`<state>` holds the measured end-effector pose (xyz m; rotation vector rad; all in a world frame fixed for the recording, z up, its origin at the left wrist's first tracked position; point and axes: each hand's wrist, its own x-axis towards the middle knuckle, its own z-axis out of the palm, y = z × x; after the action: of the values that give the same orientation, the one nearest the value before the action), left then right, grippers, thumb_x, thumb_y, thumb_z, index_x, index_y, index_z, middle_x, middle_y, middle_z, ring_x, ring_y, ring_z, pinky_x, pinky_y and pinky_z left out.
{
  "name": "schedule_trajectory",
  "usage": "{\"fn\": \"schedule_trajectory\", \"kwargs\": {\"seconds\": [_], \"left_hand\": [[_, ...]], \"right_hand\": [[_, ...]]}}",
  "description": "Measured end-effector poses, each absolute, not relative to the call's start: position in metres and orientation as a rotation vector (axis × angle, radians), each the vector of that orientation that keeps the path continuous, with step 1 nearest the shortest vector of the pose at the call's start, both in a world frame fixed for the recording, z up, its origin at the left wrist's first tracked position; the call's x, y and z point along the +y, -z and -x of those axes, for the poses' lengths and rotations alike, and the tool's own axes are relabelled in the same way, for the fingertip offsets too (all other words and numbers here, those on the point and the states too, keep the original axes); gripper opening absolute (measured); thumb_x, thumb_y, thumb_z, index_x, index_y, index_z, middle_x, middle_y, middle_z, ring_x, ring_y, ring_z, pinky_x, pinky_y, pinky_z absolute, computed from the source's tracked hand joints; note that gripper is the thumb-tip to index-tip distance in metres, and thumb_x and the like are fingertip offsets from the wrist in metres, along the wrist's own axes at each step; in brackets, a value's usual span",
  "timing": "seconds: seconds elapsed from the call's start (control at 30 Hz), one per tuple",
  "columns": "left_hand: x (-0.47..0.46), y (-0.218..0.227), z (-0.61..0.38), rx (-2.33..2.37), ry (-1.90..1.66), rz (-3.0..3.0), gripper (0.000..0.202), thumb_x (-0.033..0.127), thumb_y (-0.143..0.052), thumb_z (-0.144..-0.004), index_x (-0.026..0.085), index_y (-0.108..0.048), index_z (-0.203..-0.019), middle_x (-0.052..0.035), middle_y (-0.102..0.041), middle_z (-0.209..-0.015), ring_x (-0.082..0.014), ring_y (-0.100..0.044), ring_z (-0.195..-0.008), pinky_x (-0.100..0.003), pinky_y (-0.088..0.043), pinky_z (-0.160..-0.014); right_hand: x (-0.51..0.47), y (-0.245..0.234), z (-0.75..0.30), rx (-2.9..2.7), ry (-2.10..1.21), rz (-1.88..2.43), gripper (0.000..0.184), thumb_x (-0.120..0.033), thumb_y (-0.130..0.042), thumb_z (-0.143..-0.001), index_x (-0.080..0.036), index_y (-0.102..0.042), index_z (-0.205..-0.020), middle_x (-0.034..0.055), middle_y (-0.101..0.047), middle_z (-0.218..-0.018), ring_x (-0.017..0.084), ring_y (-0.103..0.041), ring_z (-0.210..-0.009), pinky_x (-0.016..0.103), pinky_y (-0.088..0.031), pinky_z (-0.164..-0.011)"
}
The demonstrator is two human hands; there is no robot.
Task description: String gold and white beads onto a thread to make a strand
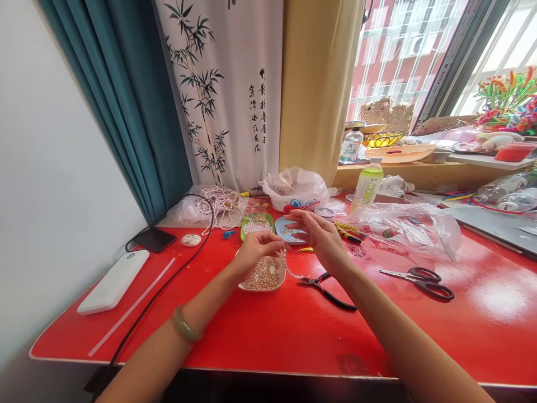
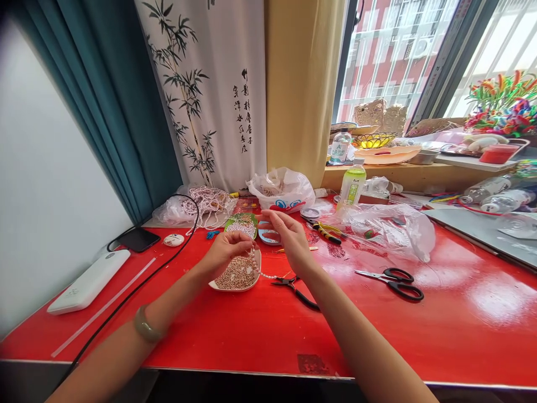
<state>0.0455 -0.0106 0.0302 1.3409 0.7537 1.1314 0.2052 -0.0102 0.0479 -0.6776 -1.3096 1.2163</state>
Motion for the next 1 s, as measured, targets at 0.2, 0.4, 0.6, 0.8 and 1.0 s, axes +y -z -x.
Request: {"fn": "schedule_trajectory", "kwargs": {"seconds": [0.2,0.4,0.6,0.8,1.0], "left_hand": [[0.000,-0.037,-0.032,0.704,-1.361,-1.068,0.010,0.021,-0.065,-0.061,0.014,-0.058,-0.063,0.0007,-0.060,-0.070,-0.0062,-0.052,-0.060,-0.017,-0.043,-0.054],[0.008,-0.036,-0.025,0.752,-1.456,-1.078,0.012,0.022,-0.063,-0.063,0.015,-0.055,-0.066,-0.0022,-0.064,-0.079,-0.0088,-0.056,-0.068,-0.018,-0.043,-0.059],[0.008,-0.038,-0.023,0.704,-1.446,-1.075,0.012,0.021,-0.062,-0.065,0.014,-0.053,-0.067,-0.0034,-0.066,-0.074,-0.0107,-0.060,-0.069,-0.019,-0.044,-0.061],[0.017,-0.037,-0.013,0.718,-1.505,-0.985,0.013,0.020,-0.064,-0.063,0.014,-0.054,-0.069,-0.0037,-0.066,-0.076,-0.0116,-0.062,-0.069,-0.016,-0.045,-0.058],[0.024,-0.034,-0.009,0.679,-1.561,-0.907,0.011,0.016,-0.064,-0.062,0.013,-0.055,-0.068,-0.0040,-0.065,-0.075,-0.0112,-0.062,-0.068,-0.015,-0.046,-0.058]], "right_hand": [[-0.009,-0.027,-0.196,-1.506,-1.940,0.801,0.035,-0.043,-0.045,-0.079,-0.012,-0.058,-0.087,0.0092,-0.065,-0.078,0.014,-0.061,-0.071,0.031,-0.044,-0.075],[-0.007,-0.016,-0.190,-1.601,-1.808,0.802,0.025,-0.035,-0.056,-0.073,-0.011,-0.060,-0.080,-0.0004,-0.058,-0.059,0.006,-0.053,-0.052,0.018,-0.042,-0.053],[0.004,-0.009,-0.191,-1.478,-1.656,0.971,0.024,-0.035,-0.059,-0.070,-0.012,-0.062,-0.074,-0.0028,-0.054,-0.053,0.002,-0.044,-0.041,0.014,-0.033,-0.040],[0.005,-0.009,-0.195,-1.442,-1.825,0.947,0.024,-0.032,-0.054,-0.075,-0.010,-0.062,-0.077,0.0075,-0.065,-0.072,0.005,-0.053,-0.050,0.015,-0.041,-0.047],[0.003,-0.013,-0.194,-1.400,-1.885,0.944,0.020,-0.025,-0.051,-0.077,-0.008,-0.062,-0.077,0.0096,-0.066,-0.074,0.007,-0.057,-0.053,0.017,-0.046,-0.053]]}}
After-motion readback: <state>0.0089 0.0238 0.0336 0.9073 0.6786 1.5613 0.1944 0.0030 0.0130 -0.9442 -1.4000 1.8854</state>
